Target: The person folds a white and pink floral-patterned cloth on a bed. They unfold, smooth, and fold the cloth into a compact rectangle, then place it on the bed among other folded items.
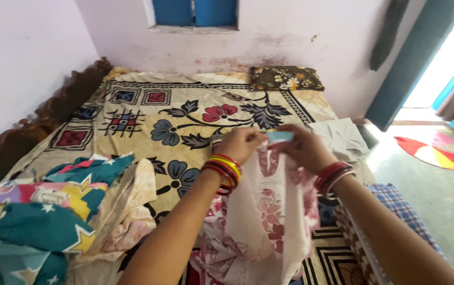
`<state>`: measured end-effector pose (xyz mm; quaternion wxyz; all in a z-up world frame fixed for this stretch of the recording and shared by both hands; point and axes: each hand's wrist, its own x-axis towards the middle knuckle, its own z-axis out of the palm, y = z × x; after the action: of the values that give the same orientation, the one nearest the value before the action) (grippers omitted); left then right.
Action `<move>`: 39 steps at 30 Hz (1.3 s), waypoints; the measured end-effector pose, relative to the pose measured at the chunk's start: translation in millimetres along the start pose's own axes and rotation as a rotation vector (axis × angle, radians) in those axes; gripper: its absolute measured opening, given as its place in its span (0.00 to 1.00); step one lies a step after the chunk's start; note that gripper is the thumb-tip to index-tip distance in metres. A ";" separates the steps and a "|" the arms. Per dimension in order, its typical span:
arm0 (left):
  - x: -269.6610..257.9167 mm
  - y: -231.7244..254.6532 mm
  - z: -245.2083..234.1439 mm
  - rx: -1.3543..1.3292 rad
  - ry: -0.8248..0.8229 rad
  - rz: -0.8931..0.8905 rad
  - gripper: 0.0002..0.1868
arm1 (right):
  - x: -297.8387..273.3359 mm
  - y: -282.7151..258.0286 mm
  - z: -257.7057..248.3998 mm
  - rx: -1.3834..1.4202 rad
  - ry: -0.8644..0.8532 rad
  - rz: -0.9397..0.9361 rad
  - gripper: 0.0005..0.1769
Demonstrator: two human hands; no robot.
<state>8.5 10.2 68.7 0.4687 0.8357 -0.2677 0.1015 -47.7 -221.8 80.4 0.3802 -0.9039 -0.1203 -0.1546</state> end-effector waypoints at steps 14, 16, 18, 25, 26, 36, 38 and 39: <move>14.1 -27.0 18.7 -0.504 -0.337 0.106 0.16 | 2.8 -21.5 -76.3 -0.125 0.211 0.170 0.13; 14.6 -36.6 5.4 -0.252 -0.192 0.139 0.14 | 1.6 -23.9 -95.0 0.169 0.266 0.212 0.14; 13.4 -45.4 -14.5 0.175 0.037 0.203 0.13 | -0.8 -25.6 -108.3 0.330 0.345 0.227 0.14; 28.9 -73.9 -50.3 0.260 0.158 0.291 0.13 | 5.6 -13.9 -116.7 0.477 0.546 0.250 0.12; 30.2 -79.3 -52.7 0.211 0.206 0.385 0.14 | 9.7 -10.2 -115.4 0.495 0.577 0.263 0.11; 23.8 5.7 -24.8 0.167 0.055 0.185 0.12 | 34.7 -23.5 -24.9 -0.306 0.310 0.071 0.27; 20.5 31.0 -24.4 0.129 0.056 0.334 0.10 | 35.9 -38.4 -8.9 -0.335 0.225 0.002 0.29; 20.6 37.3 -31.2 0.116 0.040 0.348 0.11 | 35.0 -44.9 -6.2 -0.349 0.183 -0.032 0.30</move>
<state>8.0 13.5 121.4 0.4006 0.8002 -0.3923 0.2129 -31.6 -192.1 126.7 0.2245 -0.9363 -0.0712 -0.2606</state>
